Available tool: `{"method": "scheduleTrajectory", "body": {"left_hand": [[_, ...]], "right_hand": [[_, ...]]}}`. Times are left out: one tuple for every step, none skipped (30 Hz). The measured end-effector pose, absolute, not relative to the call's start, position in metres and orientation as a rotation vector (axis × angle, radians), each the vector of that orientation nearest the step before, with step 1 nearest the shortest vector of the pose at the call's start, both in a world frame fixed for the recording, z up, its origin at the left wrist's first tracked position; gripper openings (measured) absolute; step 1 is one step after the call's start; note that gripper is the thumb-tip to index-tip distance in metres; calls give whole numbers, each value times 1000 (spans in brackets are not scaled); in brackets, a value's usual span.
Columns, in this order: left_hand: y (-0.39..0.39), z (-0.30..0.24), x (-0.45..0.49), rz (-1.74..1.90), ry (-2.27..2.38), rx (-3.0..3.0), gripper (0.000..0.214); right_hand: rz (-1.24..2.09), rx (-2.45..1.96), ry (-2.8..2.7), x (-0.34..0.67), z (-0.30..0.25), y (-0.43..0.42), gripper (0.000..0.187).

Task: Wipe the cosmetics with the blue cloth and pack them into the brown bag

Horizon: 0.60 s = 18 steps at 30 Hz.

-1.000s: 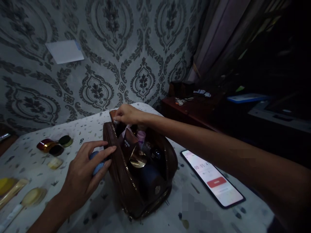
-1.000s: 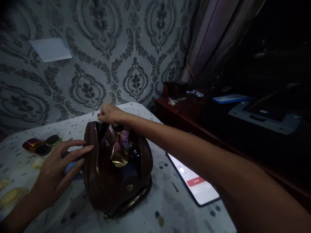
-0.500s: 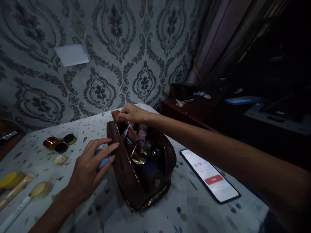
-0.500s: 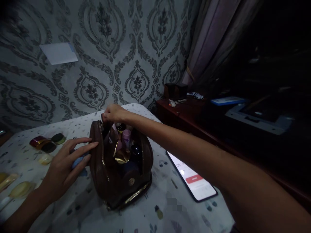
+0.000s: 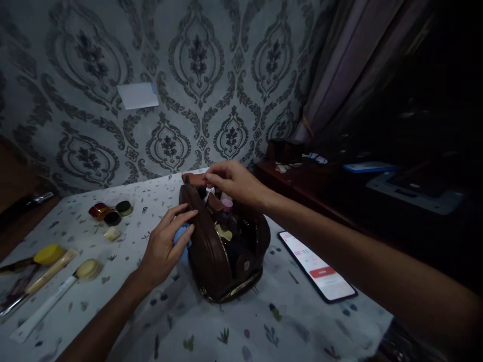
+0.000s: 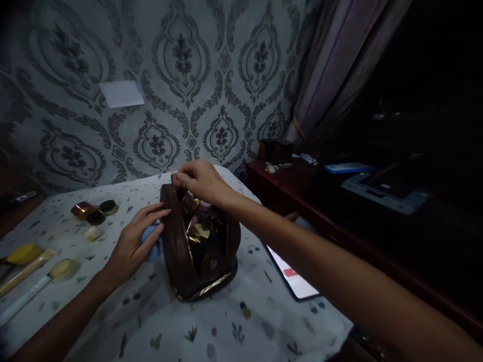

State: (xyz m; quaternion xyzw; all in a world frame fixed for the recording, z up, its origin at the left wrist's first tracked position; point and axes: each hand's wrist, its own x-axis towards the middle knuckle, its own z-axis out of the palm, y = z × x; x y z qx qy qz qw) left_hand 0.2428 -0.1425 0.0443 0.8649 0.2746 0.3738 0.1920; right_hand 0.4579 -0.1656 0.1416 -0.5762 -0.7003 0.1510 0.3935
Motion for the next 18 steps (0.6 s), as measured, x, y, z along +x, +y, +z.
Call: {"method": "scheduleTrajectory", "body": {"left_hand": [[-144,42,239,1050,772,2421,35],[-145,40,234,1051,774,2417,36],[-147,36,228,1049,782,2414,36],[-149,31,221,1039,796,2412,35],[-151,26,214,1025,812,2413,33],[-152,20,206,1009,835,2416,32],[-154,14,197,990,862,2424,30],[-155,7,187,968,896,2442,29],[-157,0,177,945,932,2473,28],[-158,-6,167,929,968,2518,28],[-159,-12,157,909,1003,2573,28],[-159,-17,147,881,1034,2634,28],[-159,-21,138,849,1060,2693,28],[-159,-24,130,820,1084,2740,27],[-158,-26,123,801,1107,2771,27],[-157,-28,118,800,1131,2785,26],[-155,-28,112,821,1158,2784,25],[-153,-27,108,863,1190,2770,25]], "right_hand": [[368,-1446,-1780,455,142,-172,22],[347,-1429,-1791,452,142,-178,22],[320,-1411,-1805,449,140,-184,23],[290,-1399,-1822,445,138,-191,22],[259,-1394,-1837,442,135,-198,22],[224,-1396,-1845,439,132,-205,21],[188,-1400,-1848,435,128,-213,20],[144,-1395,-1839,431,123,-220,20],[100,-1376,-1824,427,119,-227,19],[66,-1340,-1816,422,114,-234,19],[44,-1297,-1811,415,109,-241,18],[45,-1253,-1822,408,104,-247,17],[69,-1206,-1847,399,98,-252,16],[109,-1159,-1886,389,91,-256,16],[149,-1098,-1927,378,84,-259,16],[186,-1038,-1971,366,76,-261,16],[216,-989,-2014,354,68,-261,17],[231,-942,-2049,341,60,-260,17]]}}
